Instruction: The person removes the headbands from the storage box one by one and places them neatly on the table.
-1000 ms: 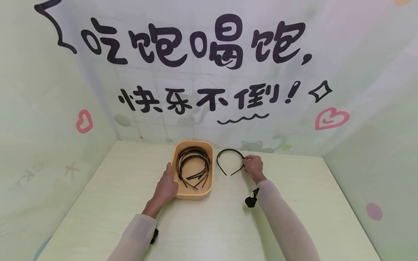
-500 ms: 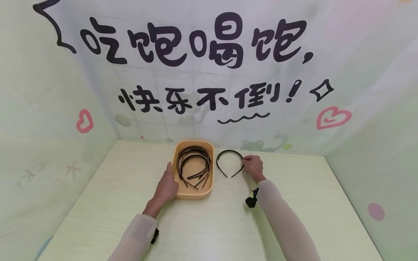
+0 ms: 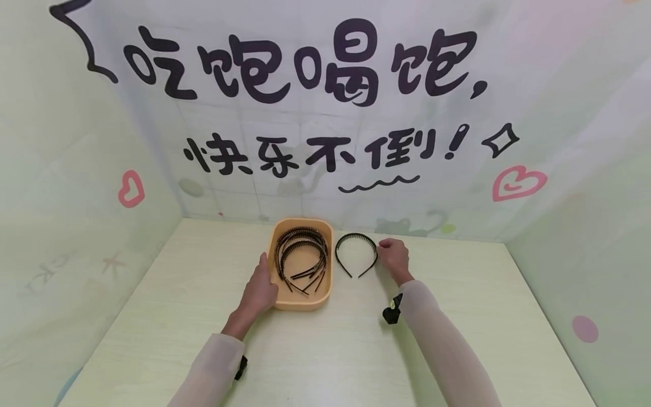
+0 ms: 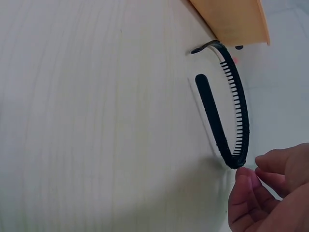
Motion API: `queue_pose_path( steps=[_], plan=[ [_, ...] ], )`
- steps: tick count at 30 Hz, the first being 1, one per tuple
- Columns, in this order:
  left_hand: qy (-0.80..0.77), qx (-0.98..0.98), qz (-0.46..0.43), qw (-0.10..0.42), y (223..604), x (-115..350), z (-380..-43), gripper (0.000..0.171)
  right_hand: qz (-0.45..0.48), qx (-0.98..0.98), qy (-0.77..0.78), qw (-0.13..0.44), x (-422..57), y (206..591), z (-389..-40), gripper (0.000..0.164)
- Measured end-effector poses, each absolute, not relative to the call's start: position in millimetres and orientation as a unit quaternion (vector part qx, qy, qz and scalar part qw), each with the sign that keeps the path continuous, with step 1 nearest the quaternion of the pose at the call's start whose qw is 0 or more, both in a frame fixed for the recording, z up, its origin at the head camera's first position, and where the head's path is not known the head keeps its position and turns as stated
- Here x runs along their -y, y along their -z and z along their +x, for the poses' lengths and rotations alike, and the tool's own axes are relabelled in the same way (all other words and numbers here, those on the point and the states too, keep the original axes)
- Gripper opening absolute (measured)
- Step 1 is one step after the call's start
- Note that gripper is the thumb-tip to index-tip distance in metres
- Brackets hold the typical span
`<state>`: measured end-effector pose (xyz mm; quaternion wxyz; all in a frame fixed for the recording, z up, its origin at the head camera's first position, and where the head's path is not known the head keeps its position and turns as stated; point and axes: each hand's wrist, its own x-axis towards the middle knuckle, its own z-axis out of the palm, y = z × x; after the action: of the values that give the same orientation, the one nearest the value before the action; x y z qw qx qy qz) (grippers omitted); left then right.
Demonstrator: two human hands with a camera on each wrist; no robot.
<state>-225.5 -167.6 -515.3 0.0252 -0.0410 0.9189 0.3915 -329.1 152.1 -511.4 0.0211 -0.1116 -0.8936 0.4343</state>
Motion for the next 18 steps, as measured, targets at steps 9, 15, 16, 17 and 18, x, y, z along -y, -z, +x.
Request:
queue_pose_path(
  steps=[9,15,16,17,18],
  plan=[
    [-0.387,-0.921,-0.04,0.029,514,167,-225,0.083,-0.042,0.896,-0.439,0.05,-130,499,-327,0.027],
    [-0.385,-0.922,-0.037,0.02,515,168,-225,0.083,0.024,0.88,-0.473,0.023,-107,485,-324,0.03],
    [-0.385,-0.922,-0.036,0.018,516,168,-225,0.083,0.033,0.878,-0.477,0.018,-103,483,-323,0.03],
    [-0.385,-0.922,-0.035,0.017,516,168,-226,0.083,0.04,0.876,-0.481,0.014,-98,481,-321,0.03],
    [-0.386,-0.922,-0.035,0.016,516,168,-226,0.083,0.047,0.874,-0.483,0.008,-94,478,-320,0.03]
  ],
)
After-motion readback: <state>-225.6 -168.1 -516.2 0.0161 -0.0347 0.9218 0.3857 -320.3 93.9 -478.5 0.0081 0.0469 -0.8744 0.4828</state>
